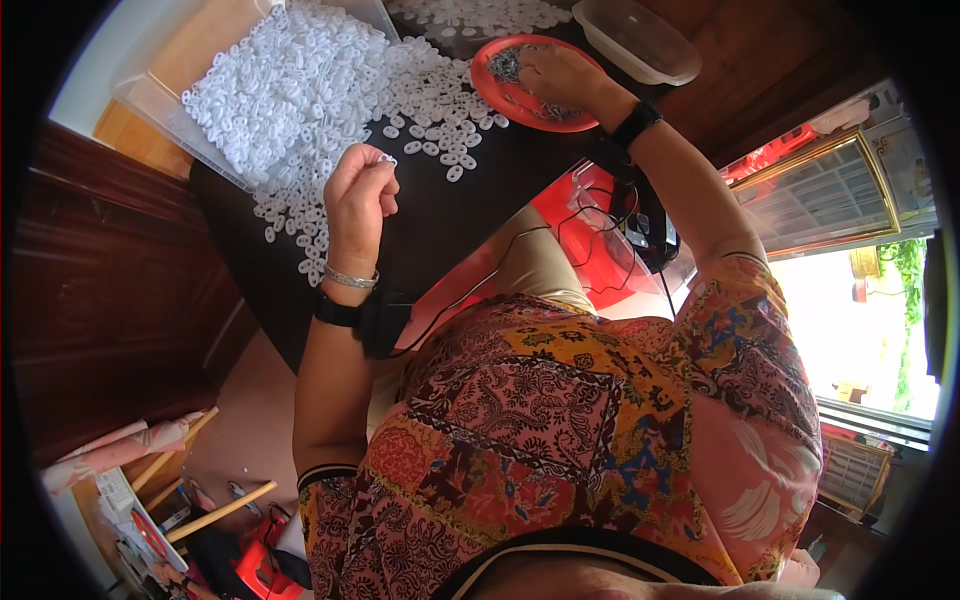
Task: Assembling small white plastic components by inserting small pins into them.
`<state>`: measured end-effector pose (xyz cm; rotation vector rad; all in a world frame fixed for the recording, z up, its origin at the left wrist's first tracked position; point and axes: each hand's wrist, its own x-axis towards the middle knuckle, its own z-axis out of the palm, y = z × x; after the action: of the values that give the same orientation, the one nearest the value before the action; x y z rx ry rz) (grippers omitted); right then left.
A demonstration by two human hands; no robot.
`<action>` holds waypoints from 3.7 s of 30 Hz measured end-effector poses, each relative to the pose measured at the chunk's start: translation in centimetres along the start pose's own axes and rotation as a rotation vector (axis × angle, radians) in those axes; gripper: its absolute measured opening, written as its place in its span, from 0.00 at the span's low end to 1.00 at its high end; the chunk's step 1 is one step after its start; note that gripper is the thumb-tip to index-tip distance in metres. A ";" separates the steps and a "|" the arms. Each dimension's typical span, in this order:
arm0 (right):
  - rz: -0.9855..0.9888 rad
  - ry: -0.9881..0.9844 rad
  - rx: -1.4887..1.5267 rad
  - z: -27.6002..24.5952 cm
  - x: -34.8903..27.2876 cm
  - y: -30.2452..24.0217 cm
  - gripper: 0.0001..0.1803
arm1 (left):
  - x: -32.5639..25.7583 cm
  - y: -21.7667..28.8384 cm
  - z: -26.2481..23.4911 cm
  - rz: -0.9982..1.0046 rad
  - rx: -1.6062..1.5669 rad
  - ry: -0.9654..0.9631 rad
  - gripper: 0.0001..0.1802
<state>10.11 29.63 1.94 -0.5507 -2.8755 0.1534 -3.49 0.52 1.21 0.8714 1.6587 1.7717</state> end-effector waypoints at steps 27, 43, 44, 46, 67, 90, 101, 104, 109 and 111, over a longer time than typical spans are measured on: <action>0.073 -0.037 1.702 2.3 -3.7 -16.7 0.10 | -1.0 0.3 0.8 0.053 -0.256 -0.051 0.09; 0.154 0.032 1.679 3.8 -4.2 -16.3 0.11 | -1.1 -0.1 0.9 -0.028 -0.201 -0.089 0.08; 0.154 0.032 1.680 4.0 -4.3 -16.4 0.11 | -1.2 -0.1 1.0 -0.024 -0.198 -0.088 0.08; 0.158 0.023 1.602 4.5 -4.6 -16.7 0.11 | -1.2 0.0 1.0 -0.021 -0.195 -0.087 0.08; 0.174 0.099 1.600 3.7 -4.8 -16.8 0.10 | -1.4 0.3 1.4 0.019 0.062 0.003 0.07; 0.102 0.307 1.193 4.1 -5.8 -17.4 0.09 | -1.8 -0.3 1.9 -0.022 0.019 -0.046 0.07; -0.128 0.382 0.813 3.0 -6.1 -15.6 0.07 | -1.7 -0.8 2.3 0.048 0.120 -0.114 0.10; -0.221 0.387 0.816 2.7 -6.3 -15.2 0.07 | -1.9 -0.8 2.5 0.061 0.147 -0.153 0.10; -0.190 0.216 0.810 1.5 -5.0 -14.0 0.14 | -1.1 -0.8 2.1 0.067 -0.015 -0.068 0.07; -0.102 0.166 0.814 -0.3 -3.6 -13.8 0.16 | -0.3 -0.3 0.6 0.040 -0.124 0.038 0.05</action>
<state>8.54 15.50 3.52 -0.2324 -2.3722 1.1239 -2.81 0.68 0.87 0.8251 1.5457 1.9072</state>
